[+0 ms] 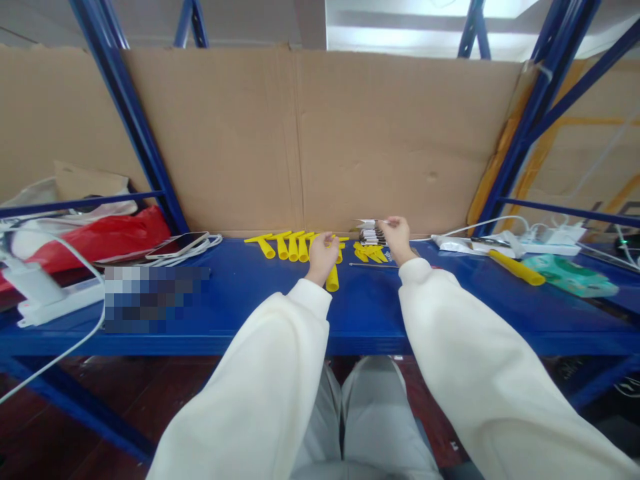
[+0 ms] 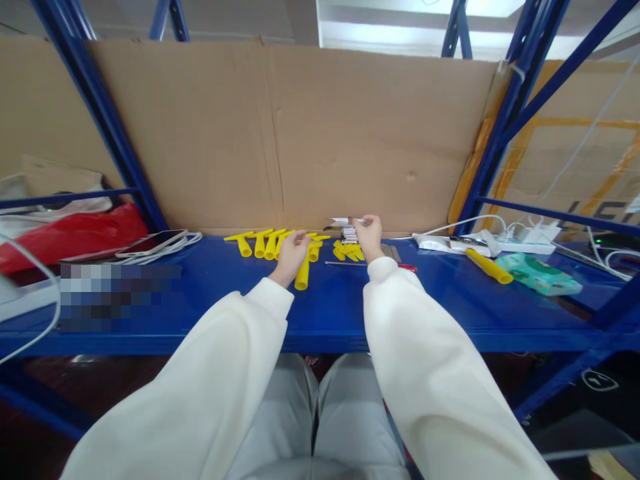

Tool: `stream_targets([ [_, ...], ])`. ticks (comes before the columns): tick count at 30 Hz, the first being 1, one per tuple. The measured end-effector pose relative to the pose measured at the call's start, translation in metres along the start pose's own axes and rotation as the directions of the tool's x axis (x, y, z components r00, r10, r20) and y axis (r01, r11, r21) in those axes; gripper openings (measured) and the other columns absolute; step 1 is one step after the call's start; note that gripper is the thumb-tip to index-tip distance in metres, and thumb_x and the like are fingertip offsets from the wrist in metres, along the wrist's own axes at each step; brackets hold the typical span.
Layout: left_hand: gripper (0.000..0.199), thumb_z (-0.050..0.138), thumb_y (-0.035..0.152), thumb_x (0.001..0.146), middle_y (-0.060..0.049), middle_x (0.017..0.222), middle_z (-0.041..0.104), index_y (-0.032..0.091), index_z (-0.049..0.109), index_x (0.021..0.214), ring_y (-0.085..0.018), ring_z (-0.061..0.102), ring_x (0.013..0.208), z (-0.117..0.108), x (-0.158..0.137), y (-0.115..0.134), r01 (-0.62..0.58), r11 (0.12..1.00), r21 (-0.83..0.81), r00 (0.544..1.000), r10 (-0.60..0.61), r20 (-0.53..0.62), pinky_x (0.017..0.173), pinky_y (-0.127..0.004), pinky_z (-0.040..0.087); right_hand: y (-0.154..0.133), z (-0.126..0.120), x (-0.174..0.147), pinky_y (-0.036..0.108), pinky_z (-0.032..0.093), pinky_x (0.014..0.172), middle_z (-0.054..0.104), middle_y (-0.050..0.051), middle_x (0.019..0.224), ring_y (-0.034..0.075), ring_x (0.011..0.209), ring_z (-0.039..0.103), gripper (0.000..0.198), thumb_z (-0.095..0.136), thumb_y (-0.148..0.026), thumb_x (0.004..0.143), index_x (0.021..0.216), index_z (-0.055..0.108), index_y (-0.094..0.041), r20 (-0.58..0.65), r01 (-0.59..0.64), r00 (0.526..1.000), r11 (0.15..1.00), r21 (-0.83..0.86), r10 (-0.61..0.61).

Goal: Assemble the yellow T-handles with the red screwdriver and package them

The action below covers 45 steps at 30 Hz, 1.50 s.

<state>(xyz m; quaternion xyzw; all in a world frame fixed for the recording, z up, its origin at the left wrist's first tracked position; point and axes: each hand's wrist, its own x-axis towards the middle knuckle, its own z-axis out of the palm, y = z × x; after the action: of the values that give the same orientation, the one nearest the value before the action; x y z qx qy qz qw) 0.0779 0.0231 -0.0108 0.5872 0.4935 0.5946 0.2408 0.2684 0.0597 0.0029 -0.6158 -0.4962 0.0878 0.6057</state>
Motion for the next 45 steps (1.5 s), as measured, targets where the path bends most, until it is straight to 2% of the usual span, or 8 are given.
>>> stream_targets([
  [5,0.016,0.064,0.029,0.086,-0.007,0.09,0.076,0.017,0.073,0.082,-0.02,0.07,0.095,-0.002,-0.007,0.009,-0.061,0.981,-0.182,0.992,0.079,0.095,0.088,-0.027,0.05,0.001,0.0,-0.018,0.034,0.051,0.093,0.067,0.012,0.116,0.021,0.107,0.063,0.046,0.067,-0.035,0.079,0.119,0.055,-0.017,0.102,0.046,0.993,0.986,0.161,-0.063],
  [15,0.014,0.068,0.028,0.078,-0.003,0.076,0.073,0.018,0.068,0.068,-0.018,0.068,0.081,-0.001,-0.01,0.01,-0.098,0.976,-0.193,0.973,0.134,0.186,0.079,-0.026,0.051,-0.004,-0.005,-0.034,0.034,0.054,0.092,0.066,0.009,0.115,0.019,0.104,0.066,0.051,0.074,-0.031,0.071,0.115,0.052,-0.02,0.19,0.012,0.979,0.952,0.306,-0.073],
  [20,0.02,0.066,0.015,0.074,0.001,0.065,0.067,0.019,0.059,0.056,-0.015,0.066,0.074,-0.002,-0.004,0.006,-0.003,0.975,-0.221,0.988,0.036,0.148,0.074,-0.023,0.05,-0.004,-0.002,-0.037,0.035,0.055,0.09,0.068,0.006,0.113,0.018,0.099,0.067,0.056,0.078,-0.027,0.065,0.116,0.054,-0.022,0.186,-0.004,0.98,0.926,0.378,-0.072],
  [25,0.017,0.065,0.016,0.077,0.0,0.065,0.067,0.018,0.061,0.061,-0.015,0.067,0.074,-0.007,-0.004,0.008,0.1,0.945,-0.31,0.993,-0.074,0.094,0.071,-0.023,0.051,-0.001,-0.002,-0.04,0.037,0.055,0.091,0.073,0.002,0.09,0.018,0.089,0.069,0.027,0.078,-0.032,0.068,0.088,0.066,-0.021,0.342,-0.054,0.93,0.87,0.49,-0.135],
  [29,0.014,0.063,0.016,0.079,-0.002,0.07,0.07,0.018,0.063,0.064,-0.018,0.069,0.081,-0.007,-0.004,0.008,0.134,0.934,-0.331,0.991,-0.129,0.036,0.074,-0.026,0.053,0.004,-0.003,-0.037,0.039,0.056,0.091,0.073,0.001,0.079,0.018,0.08,0.07,0.024,0.081,-0.04,0.068,0.074,0.067,-0.021,0.342,-0.054,0.928,0.856,0.515,-0.148],
  [35,0.014,0.058,0.009,0.074,-0.008,0.082,0.075,0.019,0.063,0.066,-0.024,0.071,0.097,-0.009,0.003,-0.007,0.22,0.961,-0.166,0.97,-0.234,-0.07,0.084,-0.032,0.054,0.009,-0.005,-0.033,0.039,0.056,0.091,0.071,0.0,0.072,0.019,0.079,0.07,0.029,0.08,-0.046,0.068,0.07,0.065,-0.021,0.248,-0.029,0.962,0.864,0.503,-0.111],
  [40,0.025,0.074,0.014,0.064,-0.011,0.074,0.072,0.022,0.055,0.052,-0.035,0.07,0.103,-0.014,0.004,-0.018,0.191,0.954,0.23,0.976,-0.209,0.057,0.091,-0.043,0.052,0.01,-0.007,-0.032,0.039,0.056,0.089,0.071,0.001,0.071,0.02,0.083,0.071,0.028,0.079,-0.044,0.068,0.069,0.062,-0.022,0.191,-0.037,0.979,0.857,0.514,-0.072],
  [45,0.021,0.076,0.016,0.062,-0.009,0.069,0.071,0.022,0.058,0.054,-0.033,0.073,0.091,-0.012,-0.001,-0.016,0.285,0.941,0.18,0.932,-0.316,0.178,0.079,-0.039,0.056,0.013,-0.005,-0.03,0.036,0.056,0.086,0.07,0.0,0.07,0.018,0.079,0.07,0.029,0.081,-0.041,0.067,0.067,0.061,-0.021,0.237,-0.053,0.968,0.849,0.526,-0.086],
])
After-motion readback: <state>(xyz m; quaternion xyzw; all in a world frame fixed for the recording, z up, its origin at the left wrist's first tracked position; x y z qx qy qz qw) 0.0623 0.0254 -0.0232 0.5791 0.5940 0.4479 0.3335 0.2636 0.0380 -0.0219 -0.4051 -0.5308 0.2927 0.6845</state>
